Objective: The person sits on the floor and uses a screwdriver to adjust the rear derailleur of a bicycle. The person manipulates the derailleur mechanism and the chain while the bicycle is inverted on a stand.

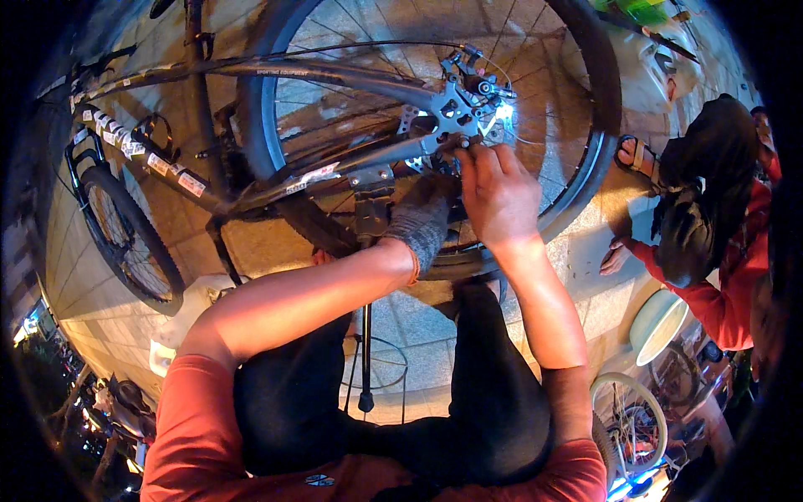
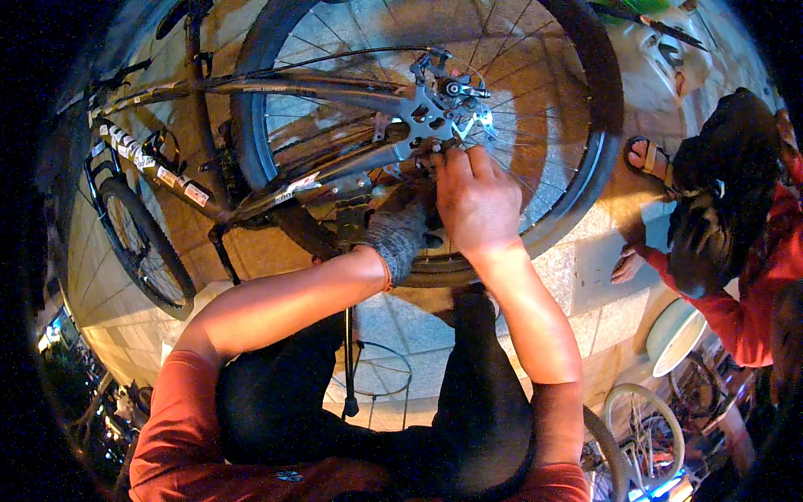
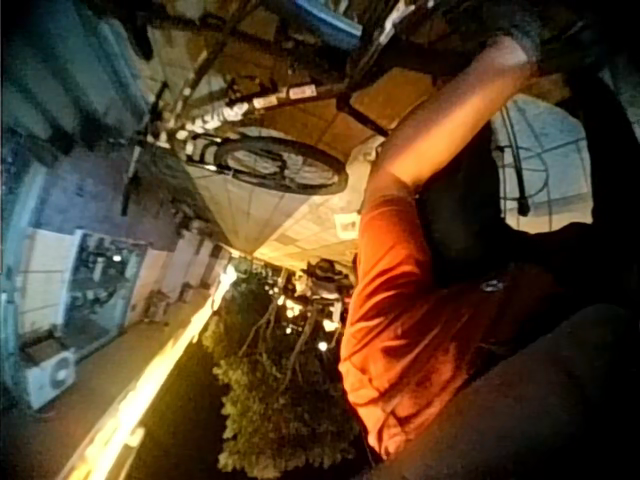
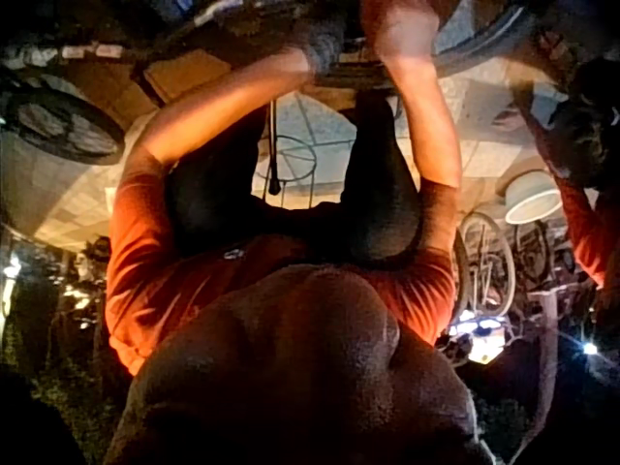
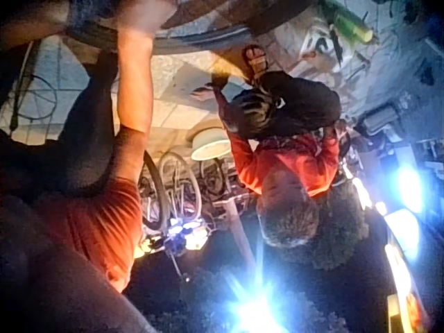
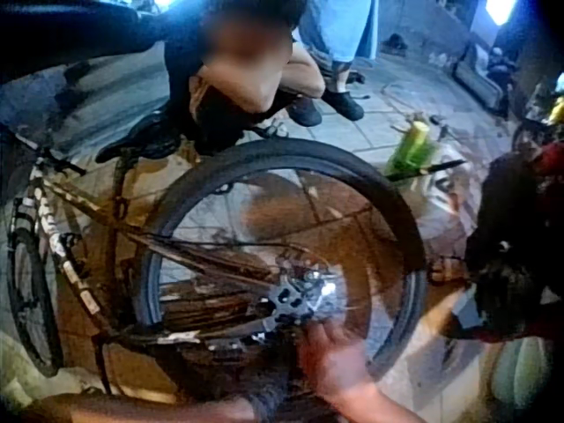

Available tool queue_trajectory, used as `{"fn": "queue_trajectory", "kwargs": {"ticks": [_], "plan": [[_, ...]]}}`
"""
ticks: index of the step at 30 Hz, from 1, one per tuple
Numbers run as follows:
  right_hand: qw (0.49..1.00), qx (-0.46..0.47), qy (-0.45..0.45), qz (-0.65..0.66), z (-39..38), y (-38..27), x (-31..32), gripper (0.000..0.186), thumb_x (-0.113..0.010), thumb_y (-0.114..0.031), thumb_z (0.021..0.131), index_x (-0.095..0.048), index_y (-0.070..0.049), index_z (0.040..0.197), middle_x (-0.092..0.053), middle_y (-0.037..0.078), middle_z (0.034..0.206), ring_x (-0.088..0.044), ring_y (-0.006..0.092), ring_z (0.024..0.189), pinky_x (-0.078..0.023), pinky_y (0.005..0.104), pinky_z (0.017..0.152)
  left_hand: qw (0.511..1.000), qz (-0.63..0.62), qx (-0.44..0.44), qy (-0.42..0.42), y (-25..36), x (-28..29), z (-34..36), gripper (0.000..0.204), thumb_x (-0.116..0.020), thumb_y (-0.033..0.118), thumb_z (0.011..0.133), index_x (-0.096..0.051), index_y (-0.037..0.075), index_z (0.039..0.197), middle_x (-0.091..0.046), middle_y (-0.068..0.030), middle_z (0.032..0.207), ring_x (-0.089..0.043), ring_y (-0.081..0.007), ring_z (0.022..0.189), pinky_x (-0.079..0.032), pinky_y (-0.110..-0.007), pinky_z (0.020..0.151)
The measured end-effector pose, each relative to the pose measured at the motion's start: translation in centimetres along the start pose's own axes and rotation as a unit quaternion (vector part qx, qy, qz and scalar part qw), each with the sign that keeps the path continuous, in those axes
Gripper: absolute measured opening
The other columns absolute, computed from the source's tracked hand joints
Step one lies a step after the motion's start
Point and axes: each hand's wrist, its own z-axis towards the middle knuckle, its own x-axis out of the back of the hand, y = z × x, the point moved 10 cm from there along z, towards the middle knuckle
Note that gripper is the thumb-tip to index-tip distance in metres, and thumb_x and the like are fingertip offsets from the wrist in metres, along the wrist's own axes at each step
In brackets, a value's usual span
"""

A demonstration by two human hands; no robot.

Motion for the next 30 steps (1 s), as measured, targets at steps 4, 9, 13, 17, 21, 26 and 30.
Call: {"fn": "queue_trajectory", "kwargs": {"ticks": [4,9,13,17,21,26,30], "plan": [[0.999,0.026,0.042,0.001,-0.4,-0.1,0.4,0.017,-0.073,-0.018,0.091,-0.067,-0.007,0.103,-0.062,0.01,0.088,-0.066,0.0305,0.07,-0.054,0.0422,0.059,0.972,-0.186,0.145,-0.018,-2.6,-1.3,0.0,0.034,-0.051,0.029,0.105,-0.063,0.007,0.127,-0.069,-0.0161,0.122,-0.065,-0.0319,0.112,-0.048,-0.04,0.096],[0.997,0.024,0.068,0.028,-0.9,0.0,-0.1,0.021,-0.076,-0.016,0.088,-0.069,-0.006,0.106,-0.065,0.011,0.091,-0.067,0.0315,0.072,-0.055,0.0424,0.062,0.995,-0.097,0.039,-0.007,-1.7,-0.7,0.1,0.033,-0.056,0.03,0.103,-0.064,0.009,0.127,-0.069,-0.0119,0.117,-0.064,-0.022,0.102,-0.052,-0.039,0.088],[0.987,-0.092,0.04,0.124,-1.2,2.2,-0.7,0.022,-0.078,-0.016,0.087,-0.07,-0.005,0.105,-0.066,0.011,0.09,-0.068,0.0323,0.075,-0.055,0.0425,0.063,0.914,-0.298,0.273,-0.031,-2.9,-2.2,-1.3,0.034,-0.053,0.033,0.105,-0.067,0.007,0.122,-0.071,-0.0106,0.11,-0.064,-0.0186,0.095,-0.05,-0.036,0.085],[0.981,-0.112,0.048,0.149,-1.5,2.6,-1.4,0.022,-0.079,-0.015,0.086,-0.07,-0.005,0.103,-0.066,0.01,0.087,-0.068,0.0312,0.073,-0.055,0.0423,0.062,0.936,-0.285,0.202,-0.035,-3.2,-1.9,-0.2,0.03,-0.053,0.031,0.105,-0.066,0.009,0.121,-0.071,-0.0077,0.106,-0.066,-0.0171,0.09,-0.052,-0.034,0.077],[0.994,0.006,0.089,0.061,-1.2,1.2,-0.1,0.02,-0.079,-0.016,0.085,-0.069,-0.007,0.1,-0.064,0.009,0.084,-0.066,0.0296,0.07,-0.053,0.0414,0.059,0.928,-0.3,0.216,-0.044,-2.1,-1.8,-0.7,0.025,-0.054,0.031,0.106,-0.064,0.013,0.121,-0.07,-0.003,0.1,-0.067,-0.0146,0.08,-0.054,-0.032,0.062],[0.994,0.043,0.089,0.042,-1.2,0.5,0.0,0.019,-0.079,-0.016,0.085,-0.069,-0.007,0.098,-0.062,0.008,0.082,-0.064,0.0288,0.068,-0.051,0.0405,0.057,0.907,-0.339,0.247,-0.044,-1.3,-1.4,-1.1,0.025,-0.055,0.031,0.106,-0.063,0.014,0.121,-0.069,-0.0026,0.099,-0.065,-0.0135,0.078,-0.054,-0.03,0.061],[0.995,0.03,0.084,0.049,-1.0,0.9,0.1,0.019,-0.079,-0.014,0.085,-0.069,-0.007,0.099,-0.062,0.009,0.082,-0.064,0.0291,0.069,-0.052,0.0407,0.058,0.899,-0.348,0.262,-0.041,-0.6,-1.4,-1.4,0.026,-0.054,0.032,0.106,-0.063,0.013,0.121,-0.069,-0.0031,0.099,-0.065,-0.0136,0.077,-0.055,-0.031,0.061]]}}
